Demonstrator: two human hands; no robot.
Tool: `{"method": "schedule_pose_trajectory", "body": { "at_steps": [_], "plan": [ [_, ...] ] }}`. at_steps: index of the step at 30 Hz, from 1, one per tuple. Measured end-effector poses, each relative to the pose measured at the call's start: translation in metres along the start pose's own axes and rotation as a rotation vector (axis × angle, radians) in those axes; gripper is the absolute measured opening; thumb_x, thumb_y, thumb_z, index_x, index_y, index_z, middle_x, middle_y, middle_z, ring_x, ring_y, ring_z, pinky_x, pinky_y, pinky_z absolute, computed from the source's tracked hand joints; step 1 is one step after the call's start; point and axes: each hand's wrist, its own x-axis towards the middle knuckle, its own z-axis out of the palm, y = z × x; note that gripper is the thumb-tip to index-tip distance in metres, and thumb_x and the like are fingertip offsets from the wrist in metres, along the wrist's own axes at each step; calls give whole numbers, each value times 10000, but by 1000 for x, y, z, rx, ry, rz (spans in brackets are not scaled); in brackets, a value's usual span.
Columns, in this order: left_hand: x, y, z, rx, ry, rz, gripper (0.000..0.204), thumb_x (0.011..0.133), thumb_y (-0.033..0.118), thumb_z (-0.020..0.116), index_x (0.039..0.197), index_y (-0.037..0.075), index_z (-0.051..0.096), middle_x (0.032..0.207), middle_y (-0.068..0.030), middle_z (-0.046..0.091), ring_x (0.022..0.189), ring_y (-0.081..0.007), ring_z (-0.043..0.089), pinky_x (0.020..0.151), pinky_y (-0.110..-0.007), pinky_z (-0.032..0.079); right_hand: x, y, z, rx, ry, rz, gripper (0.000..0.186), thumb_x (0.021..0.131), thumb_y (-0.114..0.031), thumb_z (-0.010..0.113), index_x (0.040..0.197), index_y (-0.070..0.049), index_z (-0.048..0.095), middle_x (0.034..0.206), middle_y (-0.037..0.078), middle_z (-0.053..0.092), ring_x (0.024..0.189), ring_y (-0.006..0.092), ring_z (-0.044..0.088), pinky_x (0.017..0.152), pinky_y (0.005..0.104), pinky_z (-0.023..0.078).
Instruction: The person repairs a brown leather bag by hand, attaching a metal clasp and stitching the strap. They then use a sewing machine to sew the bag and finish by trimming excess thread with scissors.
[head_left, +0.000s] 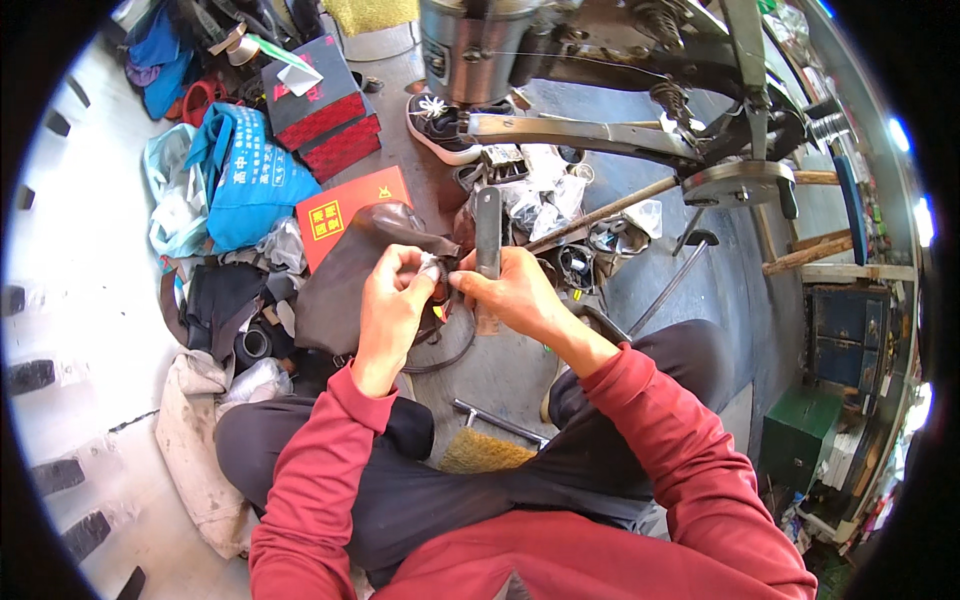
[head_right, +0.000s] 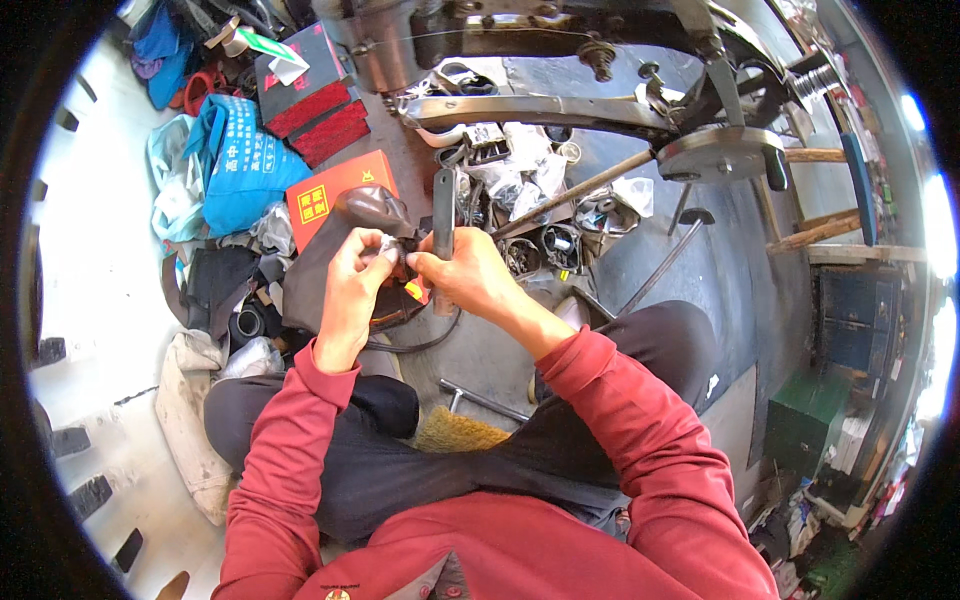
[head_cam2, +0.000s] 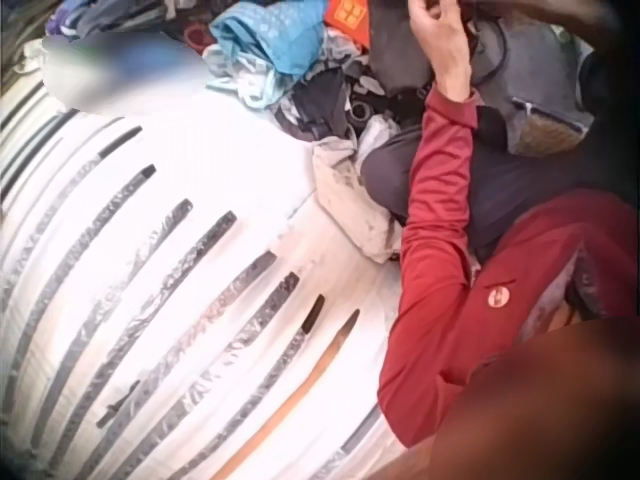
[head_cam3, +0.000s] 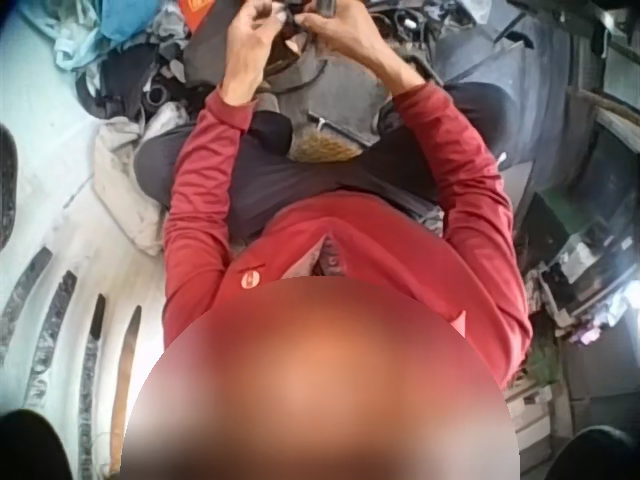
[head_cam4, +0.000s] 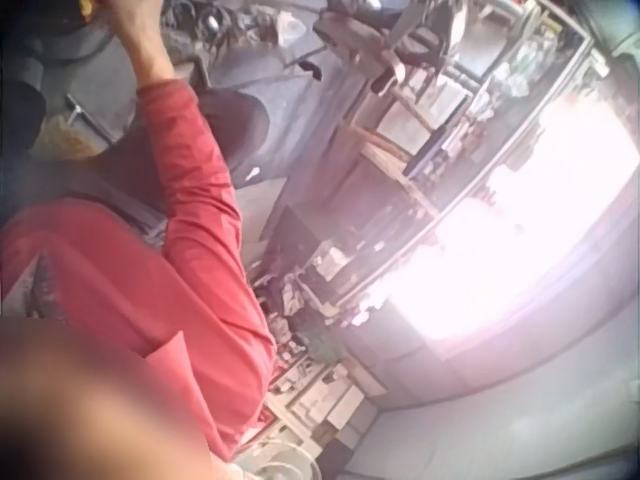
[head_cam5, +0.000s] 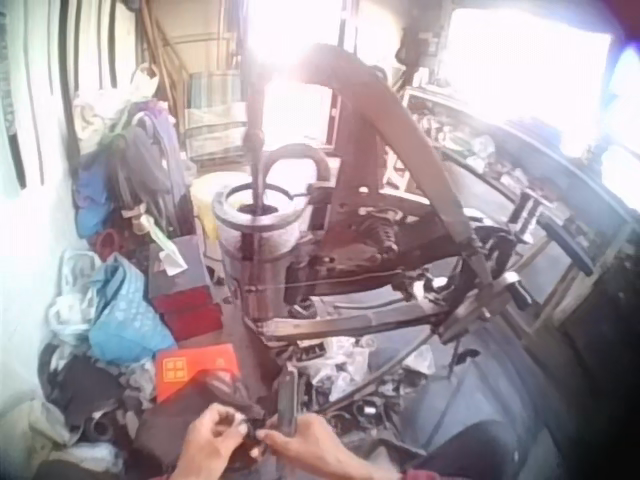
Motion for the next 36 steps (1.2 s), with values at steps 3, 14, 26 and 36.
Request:
{"method": "schedule_pose_trajectory", "body": {
  "at_steps": [3,14,26,36],
  "plan": [
    [-1,-2,1,63,26,78,132,963,-30,621,1019,42,525,790,-33,650,668,-70,589,603,-235,472,-1,-1,1,-6,0,28,228,922,-189,736,952,36,714,778,55,701,699,119,644,651,300,522],
    [-6,3,4,447,-48,225,81,979,70,638,995,-9,647,787,-30,680,720,-67,612,646,-255,482,-4,-1,-2,-114,92,-102,220,874,-184,718,917,32,720,737,48,682,696,110,628,657,314,525],
    [2,-1,-10,-53,-98,-76,128,1029,126,619,995,37,705,871,-9,706,769,-74,640,717,-236,502,-3,-3,1,3,60,2,205,905,-163,686,929,36,730,748,48,688,674,115,623,641,304,523],
    [-4,-2,0,281,-69,179,152,1003,96,643,1004,-35,721,805,-13,695,726,-70,603,639,-263,487,-7,-15,-4,-242,142,-213,212,902,-170,744,949,35,715,702,92,679,641,116,608,598,328,501]
  ]
}}
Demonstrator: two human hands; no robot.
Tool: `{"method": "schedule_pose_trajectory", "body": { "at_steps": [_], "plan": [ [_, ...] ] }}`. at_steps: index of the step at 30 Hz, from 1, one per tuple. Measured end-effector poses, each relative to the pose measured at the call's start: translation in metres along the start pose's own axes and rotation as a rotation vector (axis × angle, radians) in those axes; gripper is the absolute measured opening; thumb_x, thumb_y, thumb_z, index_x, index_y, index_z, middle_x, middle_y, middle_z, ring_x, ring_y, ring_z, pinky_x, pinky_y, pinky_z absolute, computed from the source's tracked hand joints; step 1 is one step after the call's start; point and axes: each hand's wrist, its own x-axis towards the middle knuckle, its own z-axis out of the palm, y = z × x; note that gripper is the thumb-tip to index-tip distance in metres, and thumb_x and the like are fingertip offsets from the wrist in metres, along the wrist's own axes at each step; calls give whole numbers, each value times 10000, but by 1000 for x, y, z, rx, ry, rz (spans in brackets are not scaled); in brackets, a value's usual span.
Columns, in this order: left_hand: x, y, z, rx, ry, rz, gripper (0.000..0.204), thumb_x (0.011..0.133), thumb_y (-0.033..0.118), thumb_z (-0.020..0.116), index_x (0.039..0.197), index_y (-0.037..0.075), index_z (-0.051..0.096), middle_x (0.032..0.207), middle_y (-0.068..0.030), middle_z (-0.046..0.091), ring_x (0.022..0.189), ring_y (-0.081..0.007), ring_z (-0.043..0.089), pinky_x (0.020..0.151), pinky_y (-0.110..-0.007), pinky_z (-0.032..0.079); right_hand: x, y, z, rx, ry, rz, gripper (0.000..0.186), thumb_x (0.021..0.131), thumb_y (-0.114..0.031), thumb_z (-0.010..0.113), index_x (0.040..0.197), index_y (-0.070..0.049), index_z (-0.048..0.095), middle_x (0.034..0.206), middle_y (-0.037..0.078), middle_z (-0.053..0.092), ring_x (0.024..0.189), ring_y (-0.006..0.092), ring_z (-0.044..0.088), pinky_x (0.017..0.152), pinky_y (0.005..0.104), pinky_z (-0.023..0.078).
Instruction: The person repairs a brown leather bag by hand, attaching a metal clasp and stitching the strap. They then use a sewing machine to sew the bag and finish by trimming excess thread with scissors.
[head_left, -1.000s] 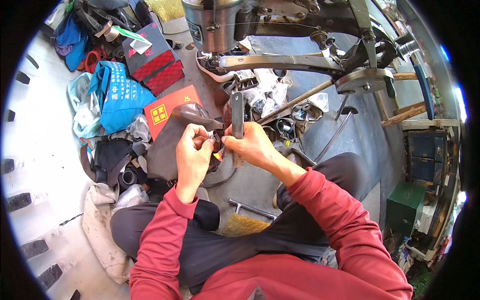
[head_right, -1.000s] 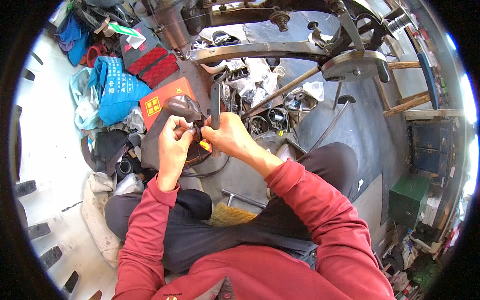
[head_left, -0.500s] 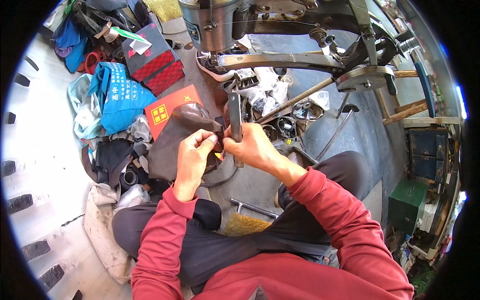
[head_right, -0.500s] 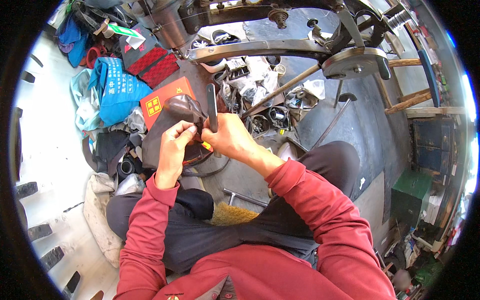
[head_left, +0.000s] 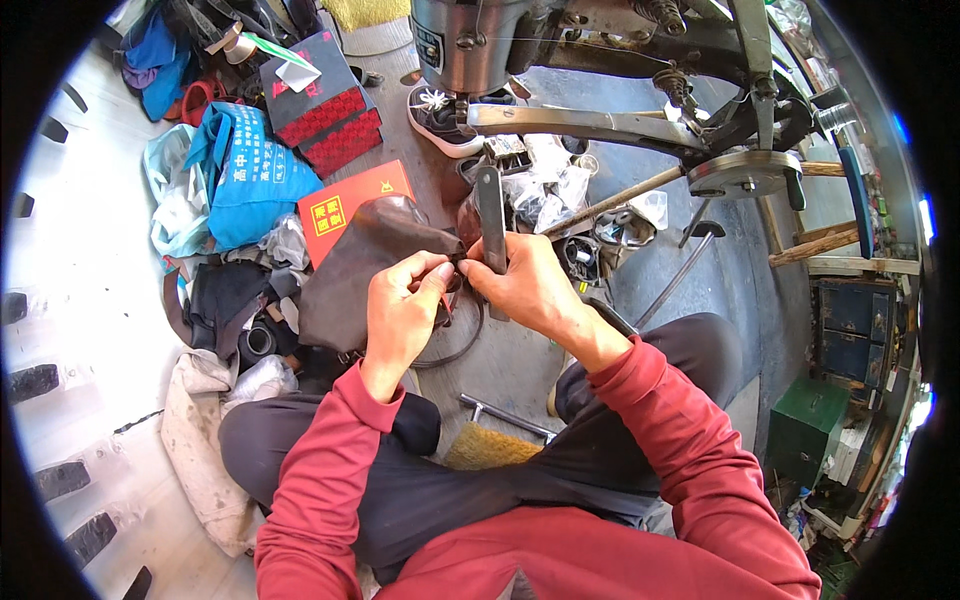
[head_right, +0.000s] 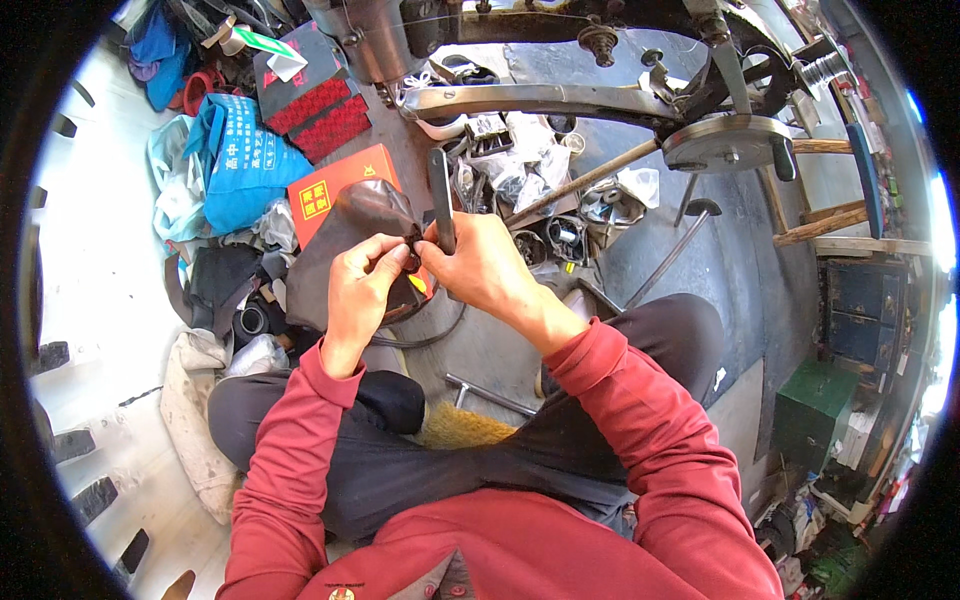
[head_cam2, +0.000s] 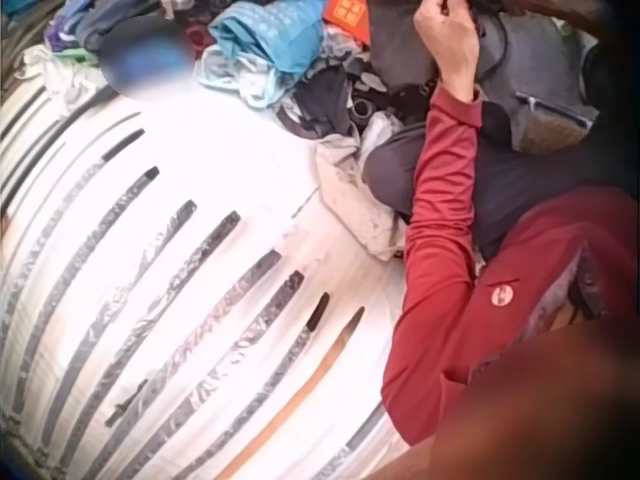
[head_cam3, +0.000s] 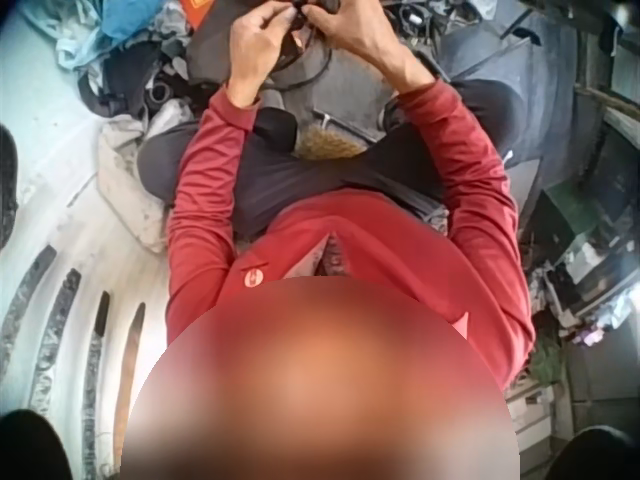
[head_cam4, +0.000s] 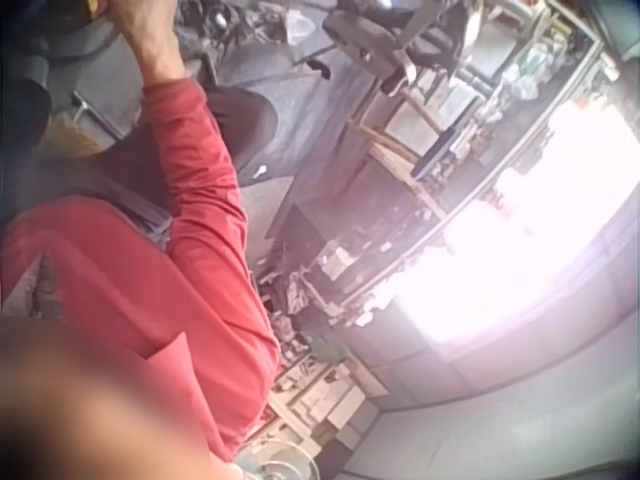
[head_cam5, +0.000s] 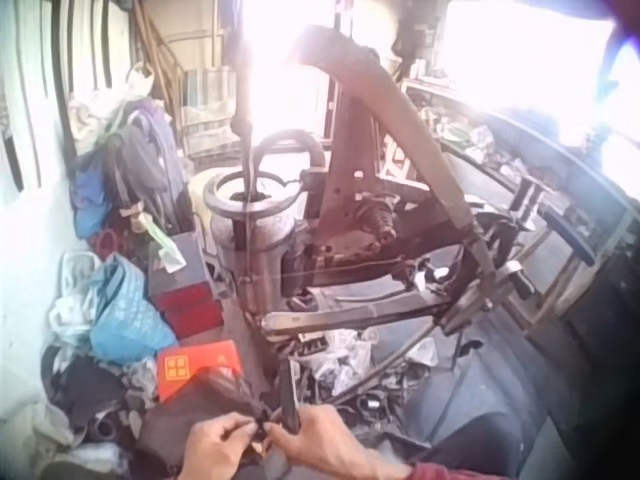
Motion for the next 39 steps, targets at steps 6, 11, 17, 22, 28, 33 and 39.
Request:
{"method": "schedule_pose_trajectory", "body": {
  "at_steps": [6,11,17,22,28,33,39],
  "plan": [
    [-4,10,3,331,-11,74,140,969,89,662,985,-29,736,825,-31,740,775,-76,660,719,-255,517,1,10,-4,-366,-41,-182,242,880,-208,734,921,28,703,724,255,653,623,348,680,613,424,521],
    [-5,6,7,208,16,102,132,966,76,659,934,-32,727,711,-8,660,641,-68,589,578,-267,474,1,10,3,-344,4,-136,251,881,-213,727,910,35,700,669,208,647,586,274,663,586,402,506],
    [0,-5,4,-67,-2,-60,128,982,79,639,951,-15,720,765,25,660,675,-39,572,594,-234,459,0,9,1,33,-51,131,249,893,-201,724,887,47,711,642,67,662,614,83,585,555,325,481],
    [-3,-2,4,97,-10,39,113,983,78,648,959,-16,705,730,16,653,644,-57,570,582,-248,455,6,10,-3,37,-86,178,249,893,-204,719,838,39,719,651,41,662,611,74,566,546,307,471],
    [-5,2,5,321,31,141,110,959,65,661,982,-18,729,837,-73,742,764,-106,680,706,-266,518,7,7,-6,-3,-121,131,263,881,-213,729,824,43,713,652,49,653,621,85,578,555,318,476],
    [-1,1,3,655,65,512,83,911,55,684,950,3,735,849,-132,737,743,-236,707,680,-313,513,6,4,-11,-31,-155,130,261,869,-204,717,809,50,693,648,60,641,626,94,577,570,328,484],
    [-2,-1,9,283,54,207,75,922,73,686,911,14,730,778,-50,712,644,-181,641,603,-305,477,4,11,-4,110,-110,194,214,851,-171,689,806,39,686,670,24,646,631,88,572,576,316,483]
  ]
}}
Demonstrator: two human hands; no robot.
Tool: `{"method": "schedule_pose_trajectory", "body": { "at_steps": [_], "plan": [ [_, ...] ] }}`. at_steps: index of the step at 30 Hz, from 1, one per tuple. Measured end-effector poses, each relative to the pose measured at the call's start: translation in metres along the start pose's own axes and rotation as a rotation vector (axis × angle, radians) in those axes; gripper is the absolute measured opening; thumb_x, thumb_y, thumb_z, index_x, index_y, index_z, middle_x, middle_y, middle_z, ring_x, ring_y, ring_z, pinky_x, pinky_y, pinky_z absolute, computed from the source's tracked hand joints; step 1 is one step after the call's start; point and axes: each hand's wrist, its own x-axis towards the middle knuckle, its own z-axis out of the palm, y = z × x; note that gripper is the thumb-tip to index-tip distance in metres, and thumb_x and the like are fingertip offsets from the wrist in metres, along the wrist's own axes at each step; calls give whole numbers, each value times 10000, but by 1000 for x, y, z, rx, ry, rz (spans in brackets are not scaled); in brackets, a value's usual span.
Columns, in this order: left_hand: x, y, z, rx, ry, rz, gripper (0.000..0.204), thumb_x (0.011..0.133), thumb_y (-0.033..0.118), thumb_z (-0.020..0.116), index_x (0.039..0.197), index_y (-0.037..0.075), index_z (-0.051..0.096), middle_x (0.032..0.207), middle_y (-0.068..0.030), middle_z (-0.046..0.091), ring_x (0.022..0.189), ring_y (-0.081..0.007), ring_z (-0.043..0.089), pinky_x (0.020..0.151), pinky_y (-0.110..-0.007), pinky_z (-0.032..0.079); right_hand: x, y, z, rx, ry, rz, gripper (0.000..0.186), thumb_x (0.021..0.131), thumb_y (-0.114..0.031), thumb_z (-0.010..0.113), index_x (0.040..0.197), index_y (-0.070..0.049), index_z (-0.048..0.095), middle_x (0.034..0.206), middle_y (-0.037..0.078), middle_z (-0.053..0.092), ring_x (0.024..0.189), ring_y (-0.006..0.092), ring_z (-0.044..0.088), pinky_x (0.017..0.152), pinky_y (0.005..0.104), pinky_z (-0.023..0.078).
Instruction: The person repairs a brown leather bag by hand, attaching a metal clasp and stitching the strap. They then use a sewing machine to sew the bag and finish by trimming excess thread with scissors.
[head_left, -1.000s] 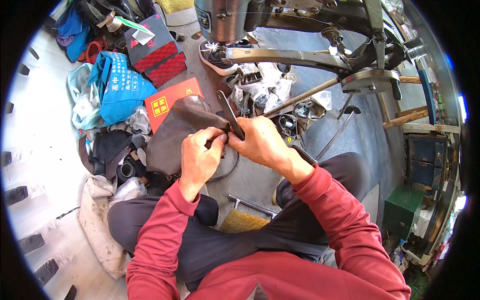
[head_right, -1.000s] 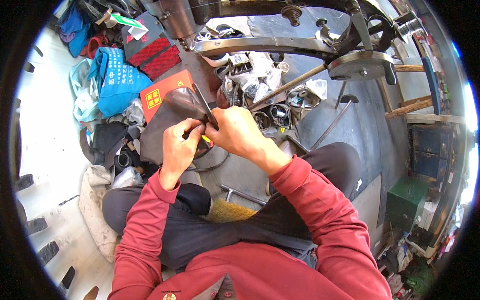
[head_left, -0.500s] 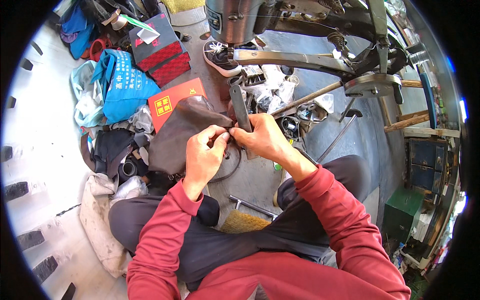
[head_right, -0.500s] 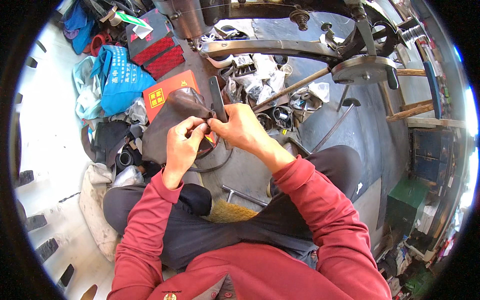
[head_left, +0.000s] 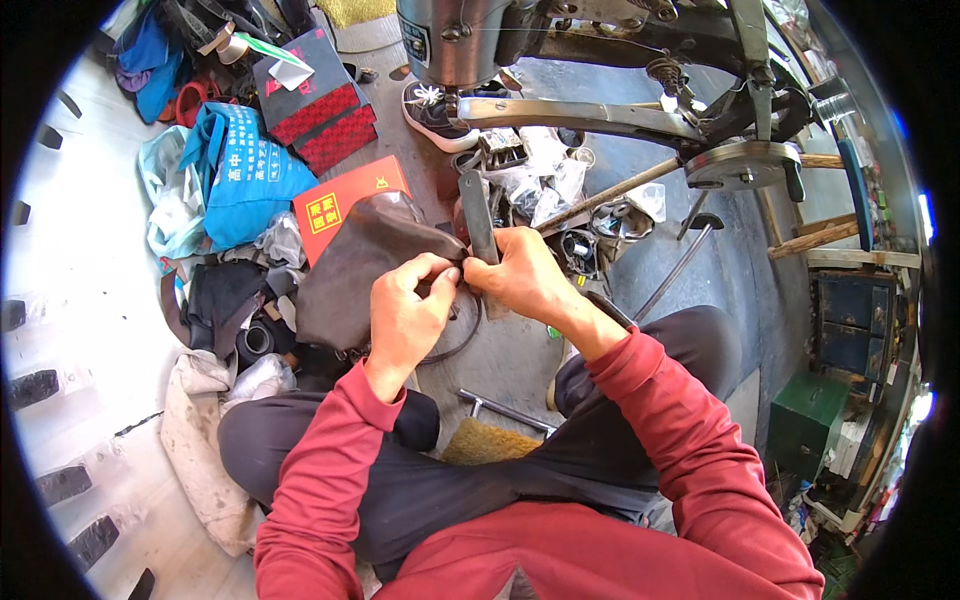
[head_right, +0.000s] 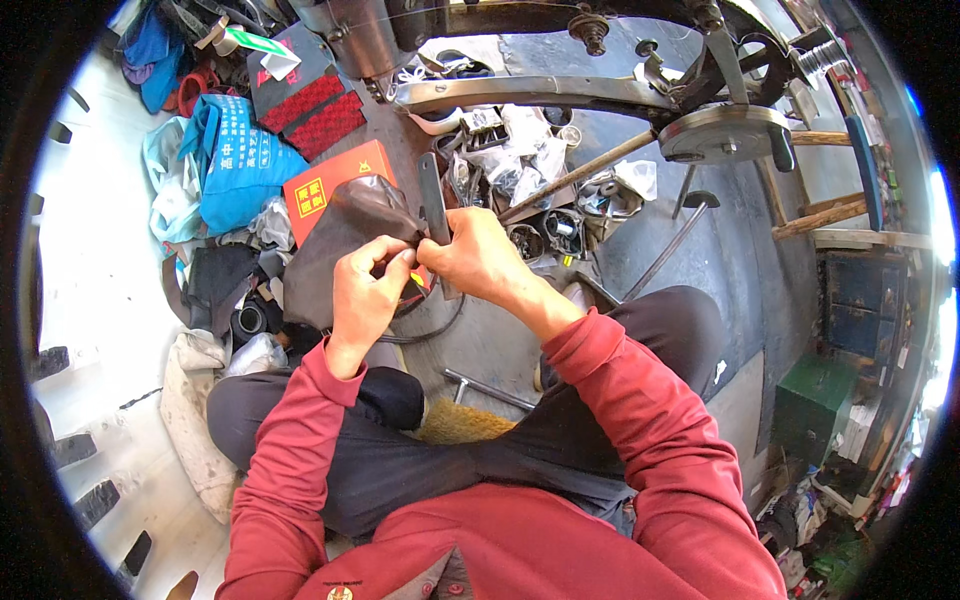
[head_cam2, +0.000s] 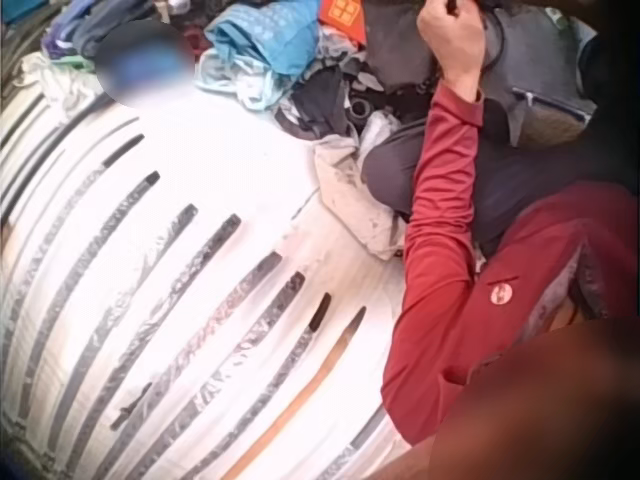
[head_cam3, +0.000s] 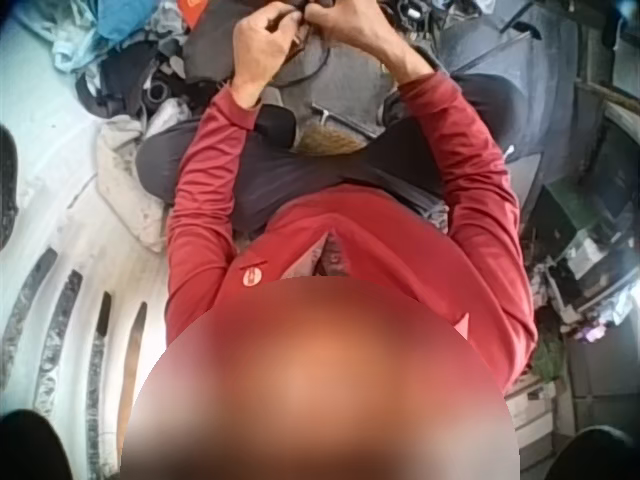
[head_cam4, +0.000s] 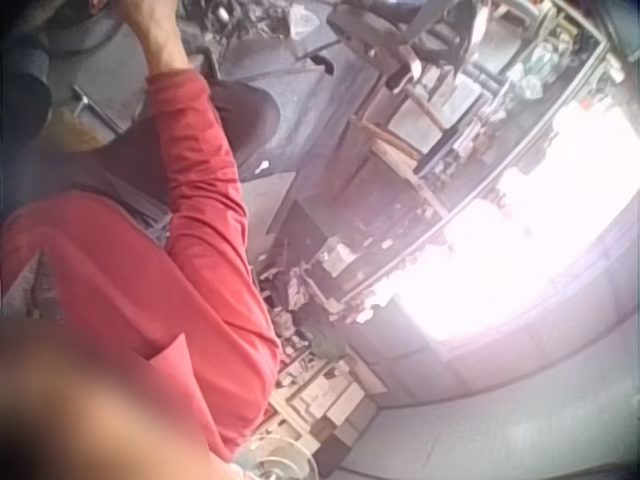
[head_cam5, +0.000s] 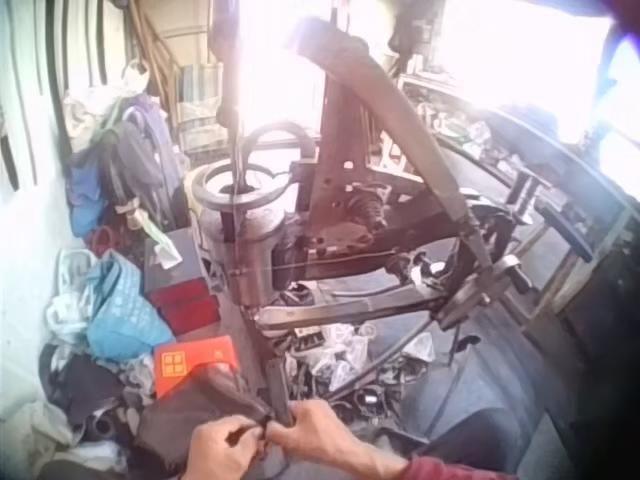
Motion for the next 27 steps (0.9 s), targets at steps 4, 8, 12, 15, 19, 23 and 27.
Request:
{"method": "schedule_pose_trajectory", "body": {
  "at_steps": [4,8,12,15,19,23,27],
  "plan": [
    [1,-3,-4,-459,-64,-354,129,983,102,651,927,6,718,779,40,642,693,-37,560,610,-236,449,8,12,8,219,-8,47,177,888,-143,694,812,14,719,757,31,709,692,103,634,654,286,505],
    [0,-6,-5,-620,-82,-445,126,989,98,641,937,1,703,788,39,635,678,-40,542,609,-225,430,10,20,15,377,-20,33,194,861,-176,700,792,0,741,725,12,694,667,81,602,606,277,471],
    [2,-10,-7,-500,-119,-453,136,998,102,631,919,6,683,787,41,629,684,-35,527,613,-223,417,10,16,13,297,-38,79,203,884,-175,701,804,10,728,737,24,701,661,88,620,609,277,490],
    [2,-12,-7,-458,-118,-420,140,999,100,624,910,5,675,782,42,629,688,-30,529,611,-223,415,7,7,11,190,-42,75,213,916,-181,708,822,10,718,747,36,706,669,94,636,622,278,504],
    [2,-14,-6,-437,-110,-379,133,997,92,617,930,-5,679,770,42,625,687,-28,533,609,-226,419,3,-2,6,153,-69,84,222,905,-198,707,807,1,716,733,23,695,657,88,617,603,281,486],
    [-1,-11,-6,-394,-132,-351,125,1001,79,606,961,-11,683,791,32,635,704,-37,551,634,-230,441,3,0,6,40,-21,55,226,887,-208,709,788,-5,719,725,15,687,654,81,597,600,280,466],
    [0,-8,-5,-590,-140,-380,122,1017,78,600,991,-5,686,844,10,660,745,-52,582,672,-234,472,5,8,7,188,-44,71,219,905,-205,707,807,-10,736,729,17,693,679,81,609,638,268,464]
  ]
}}
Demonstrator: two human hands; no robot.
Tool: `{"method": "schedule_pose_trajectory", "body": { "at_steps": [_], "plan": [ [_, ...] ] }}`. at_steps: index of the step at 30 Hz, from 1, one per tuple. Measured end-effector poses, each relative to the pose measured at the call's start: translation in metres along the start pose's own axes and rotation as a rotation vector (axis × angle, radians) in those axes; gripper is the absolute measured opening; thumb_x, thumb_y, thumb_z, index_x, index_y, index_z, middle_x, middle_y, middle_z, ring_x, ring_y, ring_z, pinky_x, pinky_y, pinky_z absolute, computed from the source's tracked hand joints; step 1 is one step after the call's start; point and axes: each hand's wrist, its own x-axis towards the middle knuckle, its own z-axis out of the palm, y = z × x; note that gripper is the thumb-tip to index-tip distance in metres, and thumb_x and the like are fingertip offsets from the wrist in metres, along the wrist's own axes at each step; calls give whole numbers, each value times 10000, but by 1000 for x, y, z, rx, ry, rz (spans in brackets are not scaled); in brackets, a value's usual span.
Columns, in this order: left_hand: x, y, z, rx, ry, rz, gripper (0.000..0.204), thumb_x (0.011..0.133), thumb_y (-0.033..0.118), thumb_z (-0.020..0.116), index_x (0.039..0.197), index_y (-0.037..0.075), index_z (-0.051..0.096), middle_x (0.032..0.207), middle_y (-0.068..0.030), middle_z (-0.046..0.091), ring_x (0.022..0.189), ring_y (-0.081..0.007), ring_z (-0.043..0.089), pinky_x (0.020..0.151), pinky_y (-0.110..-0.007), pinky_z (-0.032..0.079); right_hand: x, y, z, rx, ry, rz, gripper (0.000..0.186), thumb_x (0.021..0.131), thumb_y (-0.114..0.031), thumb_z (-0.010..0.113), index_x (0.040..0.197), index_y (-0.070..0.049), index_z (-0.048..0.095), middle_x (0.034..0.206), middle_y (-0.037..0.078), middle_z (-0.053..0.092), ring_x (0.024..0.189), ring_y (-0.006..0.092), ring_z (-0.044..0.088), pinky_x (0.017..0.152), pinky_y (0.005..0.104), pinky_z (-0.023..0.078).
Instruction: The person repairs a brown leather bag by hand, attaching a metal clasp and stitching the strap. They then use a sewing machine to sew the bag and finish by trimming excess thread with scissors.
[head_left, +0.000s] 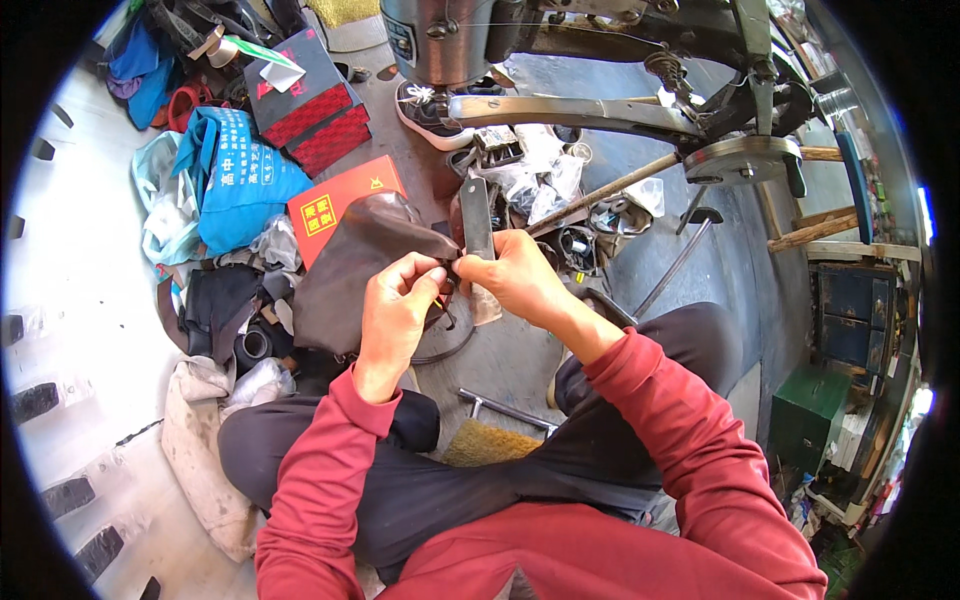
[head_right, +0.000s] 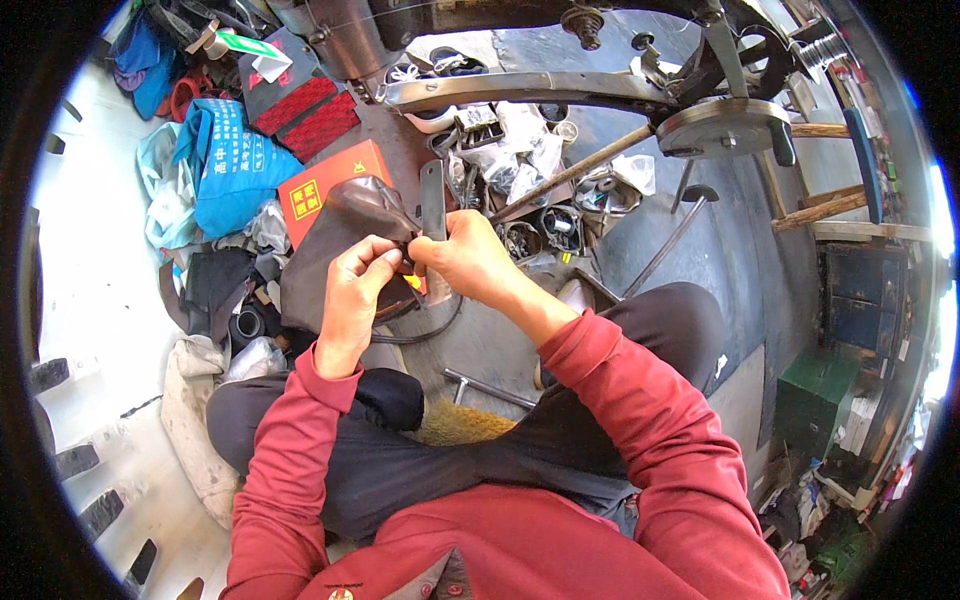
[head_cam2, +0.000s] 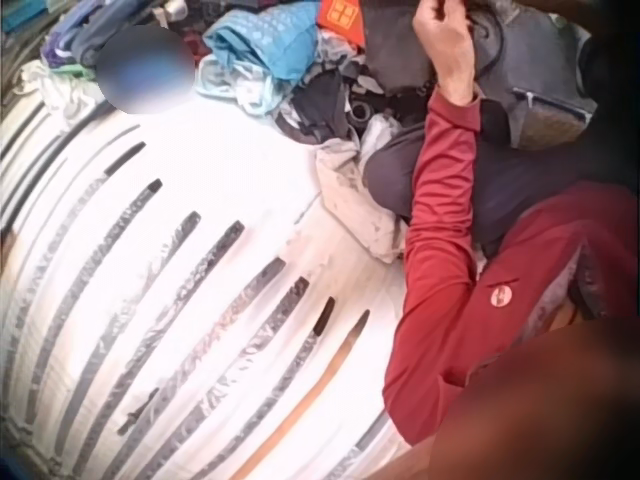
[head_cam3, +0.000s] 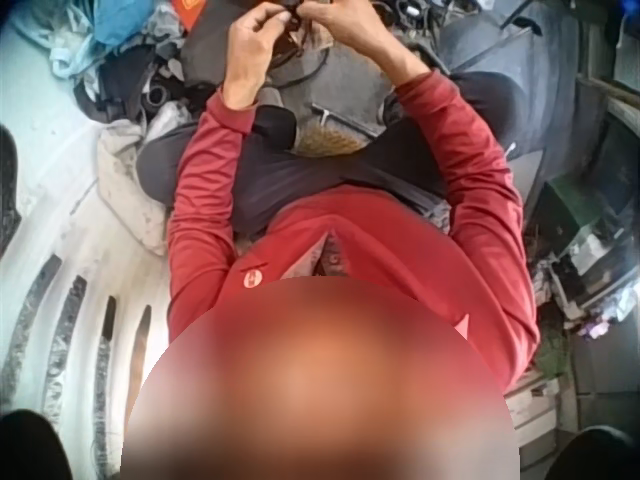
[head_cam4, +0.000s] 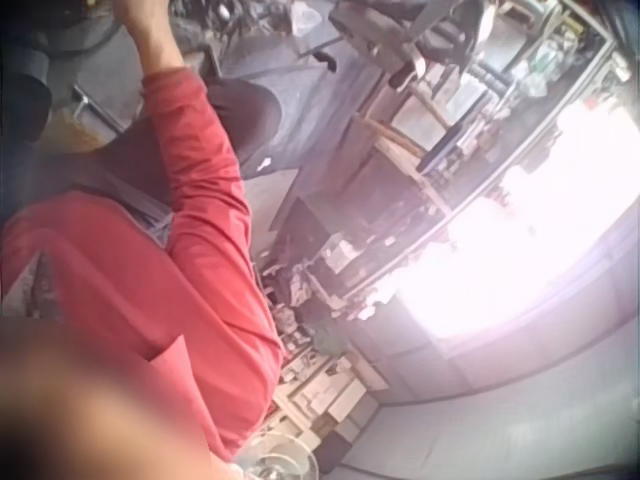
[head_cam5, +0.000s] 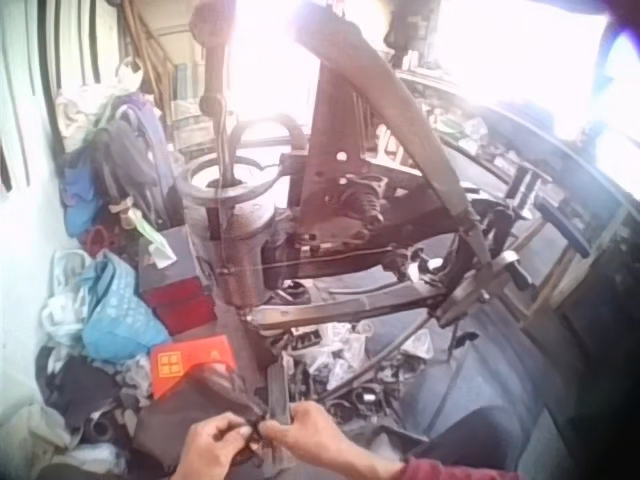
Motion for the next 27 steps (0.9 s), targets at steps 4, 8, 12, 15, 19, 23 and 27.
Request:
{"method": "schedule_pose_trajectory", "body": {
  "at_steps": [4,8,12,15,19,23,27],
  "plan": [
    [0,4,-2,-41,31,-36,120,1027,89,603,1000,8,688,865,2,669,774,-60,599,688,-236,486,1,6,-2,162,-3,-4,237,946,-231,711,858,-13,738,738,31,704,681,91,616,655,267,471],
    [1,5,-2,-13,61,-29,123,1028,103,609,994,16,690,855,9,668,766,-55,595,674,-232,483,-6,4,-7,204,72,-115,207,996,-208,633,941,-14,679,779,30,676,727,104,611,712,277,478],
    [2,0,-2,35,82,-24,125,1016,111,619,977,24,700,832,25,669,729,-36,572,631,-220,451,-18,-6,-8,55,108,-454,140,972,-73,503,1055,-13,598,934,42,645,876,129,590,816,294,478],
    [3,-3,-3,64,82,-20,124,1015,108,616,985,20,698,838,14,680,721,-38,578,631,-218,451,-24,-15,-7,-157,127,-585,154,948,-12,523,1093,-8,574,1014,74,652,933,150,604,852,307,486],
    [3,-5,-1,67,85,21,122,1005,90,623,983,-6,696,835,16,676,733,-36,574,645,-225,457,-21,-20,6,-232,208,-748,204,915,63,590,1103,-7,550,1064,111,661,966,170,619,876,326,498],
    [1,-4,2,26,90,37,115,982,74,645,956,-25,699,806,39,654,729,-25,547,639,-232,440,-17,-18,8,-371,212,-819,220,906,65,653,1086,-16,555,1061,114,670,929,180,633,827,323,515],
    [0,0,2,62,113,43,117,979,74,654,934,-25,699,789,44,645,711,-23,538,621,-235,433,-14,-13,10,-416,251,-773,203,898,40,680,1068,-19,589,995,110,666,863,199,639,764,339,514]
  ]
}}
